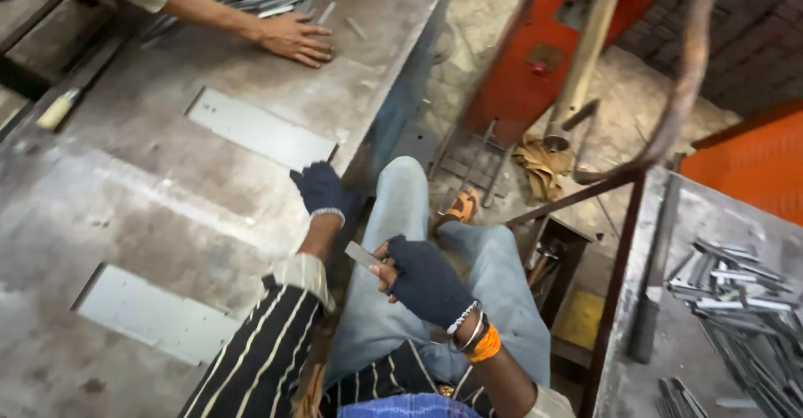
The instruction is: The person sits and holds a sheet-metal panel on their lap, filing its edges with a hand file. They pick up small metal angle pieces from the table, file them one at a time, and set finished panels and pieces on the work tables.
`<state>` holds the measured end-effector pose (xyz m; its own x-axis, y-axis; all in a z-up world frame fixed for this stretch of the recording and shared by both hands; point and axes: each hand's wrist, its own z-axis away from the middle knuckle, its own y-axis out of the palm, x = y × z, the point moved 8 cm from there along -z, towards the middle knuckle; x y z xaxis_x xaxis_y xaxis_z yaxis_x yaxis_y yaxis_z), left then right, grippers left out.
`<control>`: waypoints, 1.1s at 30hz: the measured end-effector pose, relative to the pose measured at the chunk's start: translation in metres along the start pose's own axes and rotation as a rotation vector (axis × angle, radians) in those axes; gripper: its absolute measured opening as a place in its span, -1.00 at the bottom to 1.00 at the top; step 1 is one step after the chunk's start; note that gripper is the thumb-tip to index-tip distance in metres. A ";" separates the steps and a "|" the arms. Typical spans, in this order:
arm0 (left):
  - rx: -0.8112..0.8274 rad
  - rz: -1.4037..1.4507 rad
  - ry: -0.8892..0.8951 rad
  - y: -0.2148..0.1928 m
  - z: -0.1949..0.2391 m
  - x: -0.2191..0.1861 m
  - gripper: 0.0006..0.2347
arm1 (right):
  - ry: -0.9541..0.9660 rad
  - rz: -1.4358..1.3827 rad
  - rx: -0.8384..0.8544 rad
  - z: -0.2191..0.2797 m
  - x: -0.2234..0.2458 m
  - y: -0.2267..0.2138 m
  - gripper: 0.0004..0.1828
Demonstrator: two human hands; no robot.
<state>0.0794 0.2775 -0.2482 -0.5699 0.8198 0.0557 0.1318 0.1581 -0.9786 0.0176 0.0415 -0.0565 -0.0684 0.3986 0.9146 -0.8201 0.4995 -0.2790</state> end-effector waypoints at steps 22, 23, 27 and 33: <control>-0.599 0.923 0.092 -0.324 -0.007 0.005 -0.73 | -0.403 -0.084 -0.744 0.030 -0.012 -0.110 -0.63; -0.579 1.013 0.102 -0.332 -0.003 0.008 -0.73 | -0.405 0.130 -0.851 0.042 0.007 -0.113 -0.54; -0.582 1.254 0.209 -0.386 0.022 -0.002 -0.76 | -0.508 0.472 -0.999 0.071 0.076 -0.114 -0.24; -0.435 1.442 0.111 -0.403 0.039 -0.023 -0.80 | -0.559 0.593 -0.918 0.074 0.081 -0.086 -0.10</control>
<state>0.0081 0.1735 0.1374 0.3132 0.4434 -0.8398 0.7427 -0.6655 -0.0744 0.0401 -0.0261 0.0628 -0.7140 0.4769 0.5126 0.1100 0.7994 -0.5906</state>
